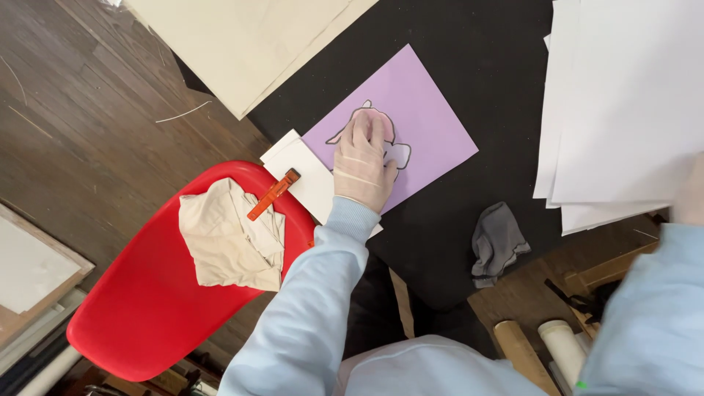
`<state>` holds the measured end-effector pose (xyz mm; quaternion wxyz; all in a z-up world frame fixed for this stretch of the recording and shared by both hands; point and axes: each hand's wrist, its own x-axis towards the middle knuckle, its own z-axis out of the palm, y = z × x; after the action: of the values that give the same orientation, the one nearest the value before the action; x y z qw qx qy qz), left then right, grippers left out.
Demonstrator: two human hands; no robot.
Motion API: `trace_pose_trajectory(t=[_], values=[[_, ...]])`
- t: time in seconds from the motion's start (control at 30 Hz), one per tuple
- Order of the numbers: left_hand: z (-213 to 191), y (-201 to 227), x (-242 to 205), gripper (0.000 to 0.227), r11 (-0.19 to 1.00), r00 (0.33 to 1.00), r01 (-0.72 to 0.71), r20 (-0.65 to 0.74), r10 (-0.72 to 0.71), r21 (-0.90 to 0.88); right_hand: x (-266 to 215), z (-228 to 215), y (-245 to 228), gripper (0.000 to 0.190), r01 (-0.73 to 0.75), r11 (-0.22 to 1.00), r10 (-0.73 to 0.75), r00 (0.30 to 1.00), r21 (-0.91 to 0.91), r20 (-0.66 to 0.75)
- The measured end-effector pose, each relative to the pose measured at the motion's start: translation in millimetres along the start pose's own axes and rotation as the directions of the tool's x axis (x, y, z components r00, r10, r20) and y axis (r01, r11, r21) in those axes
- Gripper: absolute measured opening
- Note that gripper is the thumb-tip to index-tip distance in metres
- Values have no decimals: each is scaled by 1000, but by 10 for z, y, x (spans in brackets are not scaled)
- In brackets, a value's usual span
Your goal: Mounting an art print onto a backing board using clamps and a smoothing tool to ensure it is flat.
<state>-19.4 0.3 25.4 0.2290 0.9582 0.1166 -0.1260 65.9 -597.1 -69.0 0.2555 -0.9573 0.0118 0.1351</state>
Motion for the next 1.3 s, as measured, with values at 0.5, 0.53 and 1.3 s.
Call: trace_pose_trajectory(t=[0.5,0.53,1.3], values=[[225,-254,-100,53,997,976,-76,-208,70,-21,-678,1611,-4594,53,622,782,-583,758,-52,291],[156,-263,-143,53,992,960,-104,-268,83,-67,-662,1622,-4592,58,609,789,-559,767,-83,315],[103,-2288,-1031,35,917,855,398,361,-372,1,-752,1628,-4728,63,585,795,-494,779,-161,386]])
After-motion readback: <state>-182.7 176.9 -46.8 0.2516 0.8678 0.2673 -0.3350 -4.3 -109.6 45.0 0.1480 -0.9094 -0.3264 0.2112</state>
